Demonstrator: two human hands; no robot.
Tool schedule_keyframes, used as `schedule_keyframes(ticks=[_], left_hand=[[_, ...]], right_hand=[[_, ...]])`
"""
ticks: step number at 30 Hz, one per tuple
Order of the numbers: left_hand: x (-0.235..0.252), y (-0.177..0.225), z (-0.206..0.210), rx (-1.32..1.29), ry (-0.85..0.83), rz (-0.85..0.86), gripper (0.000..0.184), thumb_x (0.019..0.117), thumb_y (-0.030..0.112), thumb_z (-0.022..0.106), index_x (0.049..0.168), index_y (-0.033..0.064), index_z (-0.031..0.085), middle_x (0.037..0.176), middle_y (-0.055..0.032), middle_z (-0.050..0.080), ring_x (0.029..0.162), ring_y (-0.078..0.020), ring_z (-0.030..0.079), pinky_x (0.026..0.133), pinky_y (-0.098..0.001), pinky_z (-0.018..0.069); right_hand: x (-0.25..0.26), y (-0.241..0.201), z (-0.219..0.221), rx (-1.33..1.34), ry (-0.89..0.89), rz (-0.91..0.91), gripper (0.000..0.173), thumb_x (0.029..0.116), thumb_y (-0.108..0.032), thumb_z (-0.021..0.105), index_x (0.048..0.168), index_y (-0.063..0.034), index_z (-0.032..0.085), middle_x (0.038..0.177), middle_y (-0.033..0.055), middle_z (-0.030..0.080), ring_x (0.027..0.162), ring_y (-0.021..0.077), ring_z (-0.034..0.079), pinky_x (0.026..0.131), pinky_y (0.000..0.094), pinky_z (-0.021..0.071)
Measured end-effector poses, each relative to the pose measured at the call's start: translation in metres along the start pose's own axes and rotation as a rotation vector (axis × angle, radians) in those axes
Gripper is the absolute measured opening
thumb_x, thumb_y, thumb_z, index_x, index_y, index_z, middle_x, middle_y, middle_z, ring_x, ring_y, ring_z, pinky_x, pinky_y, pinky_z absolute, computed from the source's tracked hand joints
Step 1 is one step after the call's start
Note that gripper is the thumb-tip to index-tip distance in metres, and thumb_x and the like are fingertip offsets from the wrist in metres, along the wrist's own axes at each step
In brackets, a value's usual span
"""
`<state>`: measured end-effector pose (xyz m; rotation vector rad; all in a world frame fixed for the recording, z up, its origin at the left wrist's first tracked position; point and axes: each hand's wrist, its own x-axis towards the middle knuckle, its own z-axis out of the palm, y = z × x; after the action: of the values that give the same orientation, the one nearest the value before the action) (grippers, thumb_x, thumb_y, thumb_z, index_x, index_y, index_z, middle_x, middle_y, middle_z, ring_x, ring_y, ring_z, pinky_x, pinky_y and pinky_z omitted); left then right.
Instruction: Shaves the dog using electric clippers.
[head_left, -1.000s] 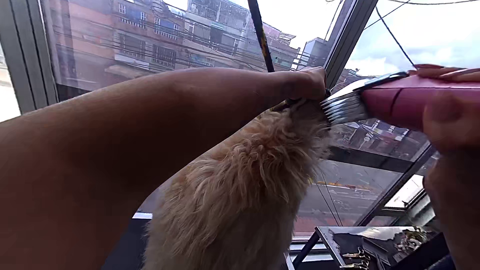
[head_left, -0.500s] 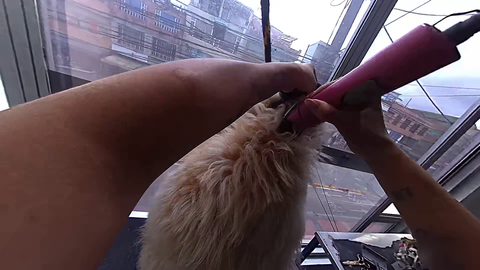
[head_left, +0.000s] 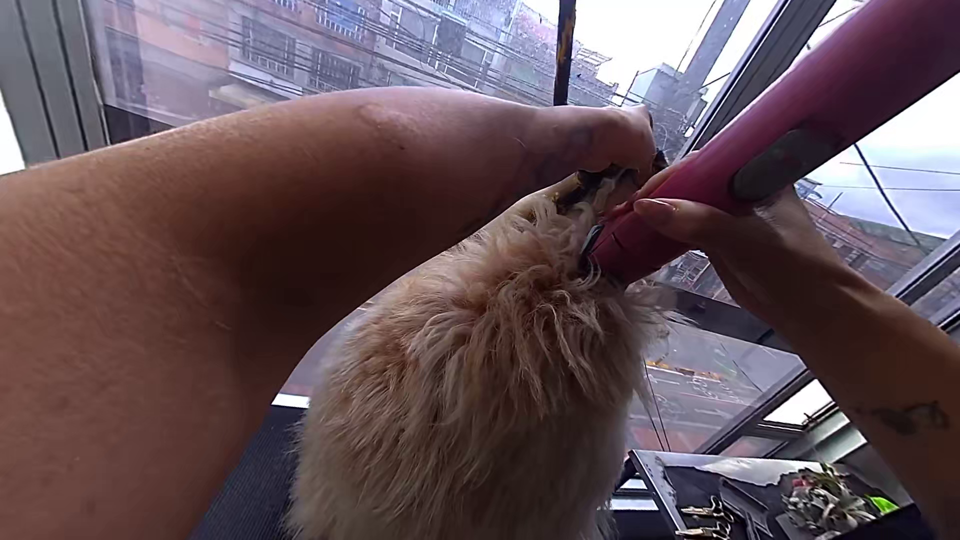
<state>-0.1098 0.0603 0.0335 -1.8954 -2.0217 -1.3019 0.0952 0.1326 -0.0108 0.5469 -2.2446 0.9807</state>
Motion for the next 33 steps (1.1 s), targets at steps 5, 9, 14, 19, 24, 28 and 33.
schedule_keyframes(ticks=[5,9,14,19,24,28,33], left_hand=[[-0.017,0.068,0.018,0.235,0.035,-0.378,0.011,0.0877,0.004,0.071,0.098,0.0050,0.069,0.091,-0.0065,0.065,0.079,-0.0143,0.060,0.070,-0.0349,0.0492],[-0.018,0.068,0.016,0.185,0.063,-0.368,0.021,0.0855,0.006,0.077,0.105,0.0028,0.070,0.100,-0.0089,0.068,0.090,-0.0161,0.065,0.078,-0.0356,0.0525],[-0.018,0.069,0.014,0.306,0.072,-0.343,0.028,0.0847,0.016,0.082,0.108,0.0040,0.071,0.107,-0.0111,0.067,0.099,-0.0203,0.063,0.084,-0.0418,0.0515],[-0.015,0.066,0.011,0.288,0.019,-0.335,0.022,0.0842,0.016,0.082,0.101,0.0062,0.071,0.096,-0.0075,0.067,0.085,-0.0167,0.062,0.075,-0.0382,0.0513],[0.038,0.014,0.002,-0.024,-0.086,-0.270,0.006,0.0919,0.009,0.063,0.095,0.0060,0.068,0.079,-0.0050,0.064,0.067,-0.0133,0.061,0.059,-0.0330,0.0511],[0.039,0.005,-0.005,-0.114,-0.101,-0.289,0.006,0.0925,0.006,0.061,0.092,0.0067,0.067,0.073,-0.0018,0.061,0.060,-0.0097,0.058,0.055,-0.0280,0.0489],[0.050,-0.003,-0.006,-0.012,-0.090,-0.219,0.007,0.0897,0.009,0.066,0.084,0.0090,0.068,0.069,-0.0012,0.061,0.058,-0.0106,0.057,0.052,-0.0318,0.0463]], right_hand=[[-0.032,0.001,0.013,0.168,0.071,0.186,0.024,0.0765,-0.027,0.084,0.095,-0.0184,0.071,0.087,-0.0012,0.074,0.078,0.0083,0.071,0.070,0.0240,0.0615],[-0.088,-0.007,0.037,0.195,-0.054,0.188,0.030,0.0780,-0.037,0.085,0.098,-0.0186,0.072,0.088,0.0014,0.074,0.080,0.0142,0.073,0.071,0.0305,0.0626],[-0.149,-0.029,0.050,0.366,-0.294,0.010,0.032,0.0874,-0.019,0.081,0.112,-0.0083,0.063,0.108,0.0058,0.074,0.108,0.0202,0.072,0.100,0.0427,0.0592],[-0.054,-0.025,-0.012,-0.223,0.338,-0.318,0.038,0.0832,-0.036,0.083,0.109,-0.0154,0.064,0.098,-0.0025,0.075,0.091,0.0149,0.075,0.084,0.0355,0.0643],[0.020,0.009,0.004,-0.431,0.498,-0.386,0.037,0.0803,-0.033,0.084,0.100,-0.0086,0.065,0.090,-0.0081,0.070,0.086,-0.0044,0.068,0.081,0.0195,0.0579],[0.022,0.009,0.021,-0.463,0.412,-0.141,0.034,0.0769,-0.040,0.083,0.096,-0.0169,0.067,0.084,-0.0131,0.067,0.080,-0.0079,0.064,0.073,0.0173,0.0541],[0.013,-0.010,0.047,-0.274,0.263,0.083,0.028,0.0771,-0.041,0.083,0.094,-0.0224,0.071,0.081,-0.0099,0.072,0.075,0.0024,0.071,0.065,0.0262,0.0622]])
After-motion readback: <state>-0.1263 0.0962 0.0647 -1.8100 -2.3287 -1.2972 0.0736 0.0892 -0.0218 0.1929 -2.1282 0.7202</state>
